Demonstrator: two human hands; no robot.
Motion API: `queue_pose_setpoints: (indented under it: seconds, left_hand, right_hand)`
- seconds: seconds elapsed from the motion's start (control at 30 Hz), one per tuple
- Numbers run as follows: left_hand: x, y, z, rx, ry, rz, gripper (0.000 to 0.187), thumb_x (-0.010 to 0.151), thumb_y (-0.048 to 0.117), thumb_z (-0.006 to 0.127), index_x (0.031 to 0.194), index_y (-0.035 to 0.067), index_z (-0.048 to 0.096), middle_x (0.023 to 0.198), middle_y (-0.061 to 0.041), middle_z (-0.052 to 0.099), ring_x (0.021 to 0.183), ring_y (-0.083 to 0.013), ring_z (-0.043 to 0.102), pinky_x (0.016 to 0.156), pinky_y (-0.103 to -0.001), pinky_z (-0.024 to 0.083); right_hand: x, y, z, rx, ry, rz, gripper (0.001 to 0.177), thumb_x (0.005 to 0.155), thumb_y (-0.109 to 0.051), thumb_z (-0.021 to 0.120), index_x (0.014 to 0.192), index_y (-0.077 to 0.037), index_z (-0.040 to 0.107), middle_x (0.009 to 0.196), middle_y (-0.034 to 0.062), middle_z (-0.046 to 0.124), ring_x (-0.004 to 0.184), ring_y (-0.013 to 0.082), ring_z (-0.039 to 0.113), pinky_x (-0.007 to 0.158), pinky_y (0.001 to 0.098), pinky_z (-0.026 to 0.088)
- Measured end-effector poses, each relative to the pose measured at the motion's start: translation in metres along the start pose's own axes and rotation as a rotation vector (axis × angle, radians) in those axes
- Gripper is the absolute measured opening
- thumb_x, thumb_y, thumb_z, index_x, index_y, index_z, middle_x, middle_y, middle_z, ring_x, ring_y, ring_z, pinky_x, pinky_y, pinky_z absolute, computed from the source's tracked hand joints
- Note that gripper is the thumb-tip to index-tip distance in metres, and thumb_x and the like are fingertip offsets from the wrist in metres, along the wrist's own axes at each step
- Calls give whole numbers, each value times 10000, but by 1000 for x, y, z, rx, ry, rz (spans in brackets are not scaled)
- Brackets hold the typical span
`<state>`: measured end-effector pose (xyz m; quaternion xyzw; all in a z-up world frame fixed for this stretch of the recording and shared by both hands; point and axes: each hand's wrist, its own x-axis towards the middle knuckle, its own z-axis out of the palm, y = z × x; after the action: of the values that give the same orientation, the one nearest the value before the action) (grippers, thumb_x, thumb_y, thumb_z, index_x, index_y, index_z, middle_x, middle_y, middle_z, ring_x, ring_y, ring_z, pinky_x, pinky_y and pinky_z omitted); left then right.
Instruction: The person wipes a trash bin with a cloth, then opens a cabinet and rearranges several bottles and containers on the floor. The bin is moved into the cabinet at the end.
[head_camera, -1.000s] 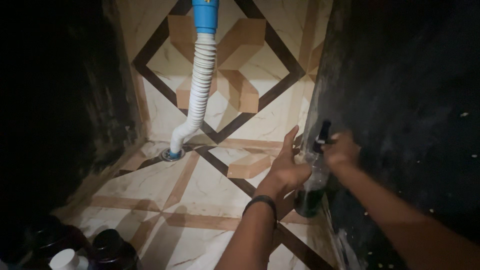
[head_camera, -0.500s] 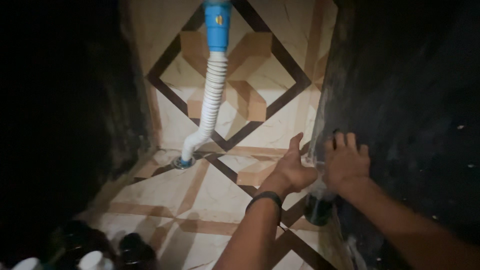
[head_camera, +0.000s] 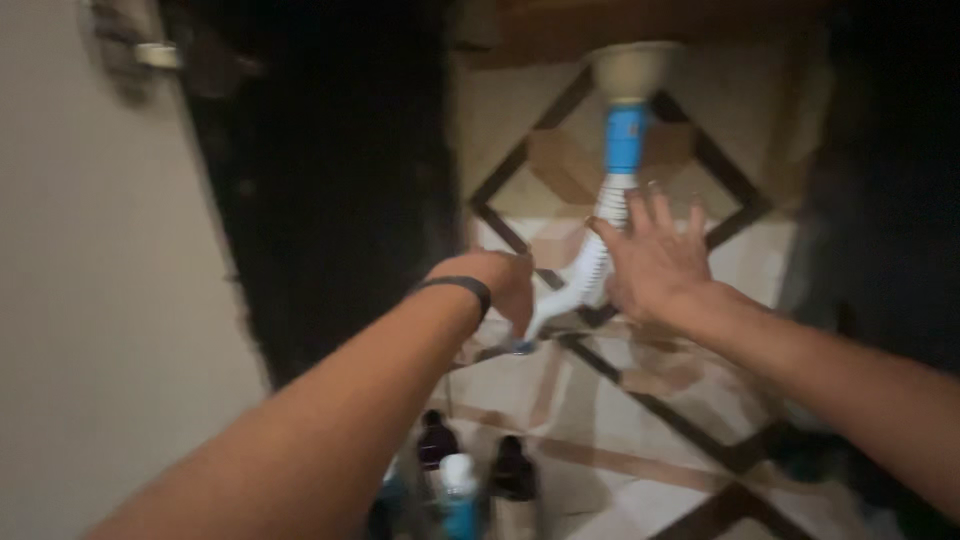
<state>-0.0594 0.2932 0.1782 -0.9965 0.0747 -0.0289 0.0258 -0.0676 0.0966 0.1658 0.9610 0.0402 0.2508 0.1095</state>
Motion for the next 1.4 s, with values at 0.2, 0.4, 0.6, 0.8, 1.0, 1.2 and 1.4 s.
queue_pose_setpoints:
  seconds: [0.2,0.4,0.6,0.8,1.0,1.2,1.4]
  left_hand:
    - [-86,-126,20,270,-184,-125,562,938,353,698,1419,115,529,1407,-166,597,1309,-340,568,1045,-460,502]
    - [-124,-183,82,308,-154,-86,386,950,355,728,1281,156,720,1326,-94,684,1234,-280,654,976,-437,561]
    - [-122,-172,106,184,-233,-160,586,836,198,842,1372,105,623,1298,-90,713,1181,-252,691,949,-417,592]
    - [-127,-160,44,153,-151,-167,612,772,129,865,1349,183,667,1259,-105,732,1131,-264,728,944,-400,597]
    - [-102,-141,-60,-138,192,-240,733,662,184,969,1292,23,630,1185,-180,723,1018,-281,773,828,-386,658]
    - [-76,-105,-132,-496,371,-63,754,648,409,908,1289,75,691,1151,-129,778,1067,-252,759,920,-401,619]
    - [-93,-44,-106,-1002,130,248,1209,608,485,944,1548,124,275,1403,-178,580,1281,-316,586,1042,-543,464]
  right_hand:
    - [-6,-150,-48,226,-388,-297,821,857,-338,718,1582,-321,334,1668,117,216,1557,347,136,1211,679,182]
    - [-28,-252,-40,246,-469,-627,865,800,-408,804,1548,-297,384,1630,66,304,1534,297,207,1229,621,193]
    - [-33,-287,-7,338,-509,-689,1009,720,-279,878,1560,-163,333,1551,71,432,1489,290,329,1198,545,303]
    - [-5,-263,-4,853,-591,-772,1099,668,-266,909,1557,-123,279,1527,157,496,1436,324,448,1206,459,334]
    - [13,-208,-41,1052,-573,-456,1187,632,-435,900,1571,-150,232,1523,161,502,1414,299,489,1171,454,409]
    - [33,-126,-91,1331,-2,-342,980,547,-454,925,1367,-41,580,1163,143,763,1104,246,714,961,395,580]
    - [20,-30,-122,1254,189,97,835,615,-537,882,1267,-84,622,1021,63,761,889,155,747,813,319,610]
